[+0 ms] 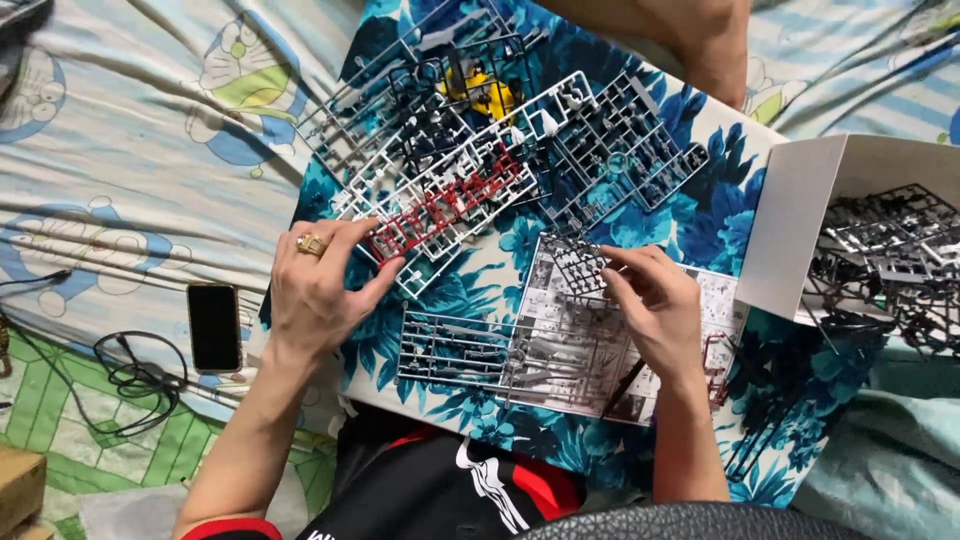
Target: The person organizes plastic model kit sprues on a bed, referencing an instruction manual. They use pliers to cut small parts from the sprues and place them into a box.
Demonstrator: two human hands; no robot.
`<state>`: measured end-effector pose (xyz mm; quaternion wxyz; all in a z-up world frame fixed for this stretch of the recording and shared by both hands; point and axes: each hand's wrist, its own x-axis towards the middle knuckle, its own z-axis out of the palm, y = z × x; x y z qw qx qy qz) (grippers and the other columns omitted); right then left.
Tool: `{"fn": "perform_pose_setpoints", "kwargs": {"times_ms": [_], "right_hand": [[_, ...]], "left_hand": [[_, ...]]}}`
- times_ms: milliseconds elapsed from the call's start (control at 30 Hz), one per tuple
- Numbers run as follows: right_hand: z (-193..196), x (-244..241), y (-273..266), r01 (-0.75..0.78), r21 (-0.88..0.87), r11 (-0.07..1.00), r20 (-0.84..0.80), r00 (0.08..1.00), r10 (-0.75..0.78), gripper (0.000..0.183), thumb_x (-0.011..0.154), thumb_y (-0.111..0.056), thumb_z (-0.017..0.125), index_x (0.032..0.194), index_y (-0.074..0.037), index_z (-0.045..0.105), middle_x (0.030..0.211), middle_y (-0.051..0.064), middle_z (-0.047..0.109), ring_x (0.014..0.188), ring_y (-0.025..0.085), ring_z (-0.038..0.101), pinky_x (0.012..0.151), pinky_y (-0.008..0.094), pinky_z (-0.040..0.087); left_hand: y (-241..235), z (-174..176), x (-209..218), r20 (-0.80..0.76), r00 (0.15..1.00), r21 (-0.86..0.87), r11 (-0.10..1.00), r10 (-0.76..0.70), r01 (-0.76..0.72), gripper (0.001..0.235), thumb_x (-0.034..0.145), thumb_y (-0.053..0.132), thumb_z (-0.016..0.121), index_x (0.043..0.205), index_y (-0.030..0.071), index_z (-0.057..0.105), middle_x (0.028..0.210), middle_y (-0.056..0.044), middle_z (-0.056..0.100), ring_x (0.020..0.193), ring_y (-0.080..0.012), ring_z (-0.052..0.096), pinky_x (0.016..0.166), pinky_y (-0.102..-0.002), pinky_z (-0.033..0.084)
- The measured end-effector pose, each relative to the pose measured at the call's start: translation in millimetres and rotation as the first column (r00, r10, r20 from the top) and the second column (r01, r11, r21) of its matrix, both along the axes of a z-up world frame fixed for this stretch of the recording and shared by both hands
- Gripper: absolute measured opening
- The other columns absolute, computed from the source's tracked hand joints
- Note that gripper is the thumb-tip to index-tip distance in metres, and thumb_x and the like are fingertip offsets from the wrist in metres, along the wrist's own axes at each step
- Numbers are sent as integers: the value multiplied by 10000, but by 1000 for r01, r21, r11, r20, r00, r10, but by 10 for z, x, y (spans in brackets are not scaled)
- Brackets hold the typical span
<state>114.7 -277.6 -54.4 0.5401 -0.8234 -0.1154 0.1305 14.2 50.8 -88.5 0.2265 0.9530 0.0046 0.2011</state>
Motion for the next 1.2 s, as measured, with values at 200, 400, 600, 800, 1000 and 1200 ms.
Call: {"fn": "perform_pose_setpoints", "kwargs": {"times_ms": [200, 400, 600, 800, 1000, 1200], "right_hand": [[-116, 187, -12, 79, 205, 976, -78, 995, -64, 303, 889, 90, 593, 1187, 43, 612, 953, 174, 629, 677, 216, 662, 655, 338, 543], [-64, 179, 118, 113, -24, 993, -7, 994, -113, 341, 870, 35, 650, 1209, 6, 623, 1093, 209, 647, 843, 226, 660, 731, 346, 551], [19, 175, 57, 94, -112, 989, 129, 989, -79, 337, 898, -7, 651, 1233, -7, 610, 1189, 214, 619, 870, 284, 666, 739, 375, 553], [223, 52, -222, 120, -221, 968, 240, 969, -65, 295, 880, -41, 681, 1175, -18, 671, 1017, 151, 699, 784, 271, 693, 631, 318, 558], [309, -161, -571, 202, -270, 941, 312, 943, -113, 266, 839, -58, 702, 1105, -45, 699, 929, 102, 731, 724, 230, 701, 590, 296, 560], [549, -335, -1116, 236, -420, 876, 433, 901, -35, 256, 860, -17, 671, 1109, 41, 654, 1063, 180, 691, 921, 237, 681, 875, 324, 541]], "left_hand": [[68, -59, 0, -17, 1000, 3, 1000, 26, -26, 367, 778, 270, 826, 1074, 92, 700, 901, -59, 641, 807, -236, 590, 708, -347, 458], [42, 0, 58, 4, 1000, -3, 1000, 19, -19, 378, 774, 265, 834, 1081, 81, 711, 889, -75, 642, 781, -239, 591, 700, -346, 459], [2, 47, 111, 14, 999, 26, 999, 34, -34, 406, 785, 314, 819, 1095, 83, 696, 900, -72, 625, 799, -258, 592, 704, -352, 456], [1, -46, 60, 1, 998, 19, 998, 67, -67, 467, 742, 332, 825, 1122, 91, 697, 924, -94, 638, 829, -286, 612, 769, -374, 469], [-23, 144, 87, 61, 996, -17, 998, 64, -63, 465, 791, 226, 814, 1164, -11, 672, 1028, -196, 620, 988, -367, 619, 919, -424, 446], [-307, 381, 112, 79, 997, -6, 1000, -25, 25, 332, 904, 124, 765, 1145, -81, 664, 1081, -250, 609, 976, -378, 579, 884, -452, 452]]}}
